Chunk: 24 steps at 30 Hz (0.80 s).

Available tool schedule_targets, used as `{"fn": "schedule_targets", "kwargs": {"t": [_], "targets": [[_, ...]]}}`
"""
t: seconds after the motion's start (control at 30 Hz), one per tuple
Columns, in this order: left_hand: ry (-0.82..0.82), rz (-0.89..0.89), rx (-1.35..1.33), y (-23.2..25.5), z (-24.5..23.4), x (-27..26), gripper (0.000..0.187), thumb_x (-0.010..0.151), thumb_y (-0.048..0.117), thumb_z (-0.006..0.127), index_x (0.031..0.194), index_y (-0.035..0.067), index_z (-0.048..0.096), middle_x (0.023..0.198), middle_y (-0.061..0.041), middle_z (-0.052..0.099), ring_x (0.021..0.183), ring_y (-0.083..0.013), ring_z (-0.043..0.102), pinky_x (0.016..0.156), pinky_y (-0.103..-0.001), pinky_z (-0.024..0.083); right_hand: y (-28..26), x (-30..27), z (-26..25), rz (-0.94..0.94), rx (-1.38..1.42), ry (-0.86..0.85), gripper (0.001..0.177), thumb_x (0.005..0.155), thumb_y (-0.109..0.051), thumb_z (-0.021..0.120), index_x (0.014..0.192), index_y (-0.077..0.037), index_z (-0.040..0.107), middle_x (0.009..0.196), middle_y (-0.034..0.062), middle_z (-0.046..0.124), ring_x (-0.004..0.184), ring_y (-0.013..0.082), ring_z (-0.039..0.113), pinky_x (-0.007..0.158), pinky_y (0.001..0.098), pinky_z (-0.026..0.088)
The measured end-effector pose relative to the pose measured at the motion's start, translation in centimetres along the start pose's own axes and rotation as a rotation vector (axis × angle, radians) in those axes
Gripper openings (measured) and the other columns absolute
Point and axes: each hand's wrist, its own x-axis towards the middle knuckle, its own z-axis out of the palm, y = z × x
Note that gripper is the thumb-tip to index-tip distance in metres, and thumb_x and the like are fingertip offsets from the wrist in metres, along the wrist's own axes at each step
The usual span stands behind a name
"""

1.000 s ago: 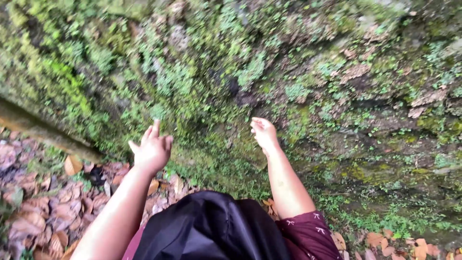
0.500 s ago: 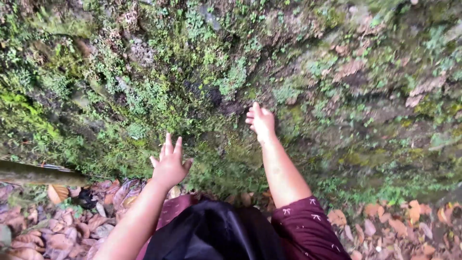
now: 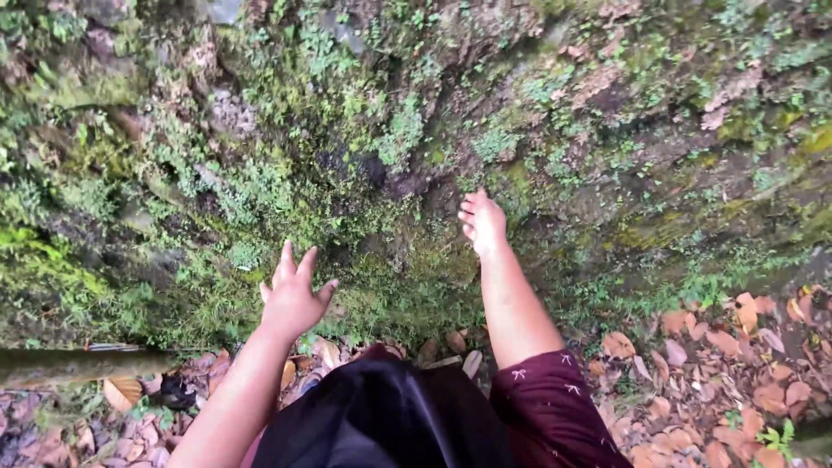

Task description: Picking moss and weeds off a stone wall and a water pipe.

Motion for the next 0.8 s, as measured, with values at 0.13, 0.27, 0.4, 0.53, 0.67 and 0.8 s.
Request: {"fn": "schedule_targets", "kwargs": {"t": [0.13,0.27,0.4,0.53,0.67,0.8], "targets": [[0.025,0.043,-0.021,2.2,-0.1,0.5,0.082,0.089,0.052,0.066,0.159,0.026,0.03,0.171,-0.015,0.004,0.153,-0.0364,0.023,0.117,-0.07,0.019,-4.2,-3.6,1.9,0.115,-0.094,-0.136,0.048,0.102,-0.054,0.047,0.115,-0.011,0.064,0.101,-0.0011,0.073,0.08,0.0104,0.065,0.06,0.0229,0.049],[0.045,0.099,-0.011,3.6,0.3,0.6,0.078,0.089,0.053,0.066,0.156,0.027,0.035,0.171,-0.015,0.005,0.154,-0.0372,0.023,0.117,-0.071,0.019,-4.1,-2.1,2.8,0.252,0.036,-0.172,0.047,0.096,-0.055,0.057,0.108,-0.011,0.065,0.099,-0.002,0.072,0.075,0.0086,0.065,0.058,0.0212,0.047],[0.0,0.078,0.008,3.8,1.0,0.0,0.078,0.089,0.054,0.065,0.156,0.029,0.035,0.171,-0.014,0.005,0.152,-0.0366,0.026,0.116,-0.071,0.021,-4.1,-1.9,3.1,0.239,0.21,-0.085,0.036,0.095,-0.045,0.065,0.097,-0.01,0.069,0.082,-0.0016,0.066,0.059,0.0069,0.053,0.053,0.0207,0.04],[-0.028,0.061,0.037,3.4,2.4,-0.4,0.076,0.089,0.054,0.065,0.155,0.031,0.037,0.171,-0.013,0.006,0.151,-0.0372,0.029,0.117,-0.072,0.021,-2.5,-0.4,1.2,0.277,0.302,-0.11,0.022,0.097,-0.032,0.064,0.095,-0.01,0.066,0.081,-0.0013,0.066,0.059,0.0079,0.055,0.053,0.0215,0.04],[-0.024,0.045,0.008,4.0,2.5,-0.2,0.075,0.089,0.055,0.065,0.155,0.03,0.037,0.171,-0.013,0.008,0.151,-0.0365,0.028,0.116,-0.072,0.02,-2.8,-1.2,-0.2,0.27,0.101,-0.278,0.02,0.099,-0.028,0.065,0.096,-0.008,0.065,0.081,0.0001,0.064,0.061,0.0075,0.053,0.054,0.0209,0.043],[-0.072,0.039,0.011,4.7,2.8,-0.4,0.074,0.09,0.055,0.063,0.155,0.03,0.038,0.171,-0.011,0.011,0.152,-0.0365,0.027,0.117,-0.071,0.02,-6.1,-3.9,0.1,0.276,0.251,-0.259,0.03,0.1,-0.036,0.06,0.1,-0.007,0.066,0.083,-0.0008,0.064,0.062,0.0068,0.052,0.053,0.0186,0.043]]}}
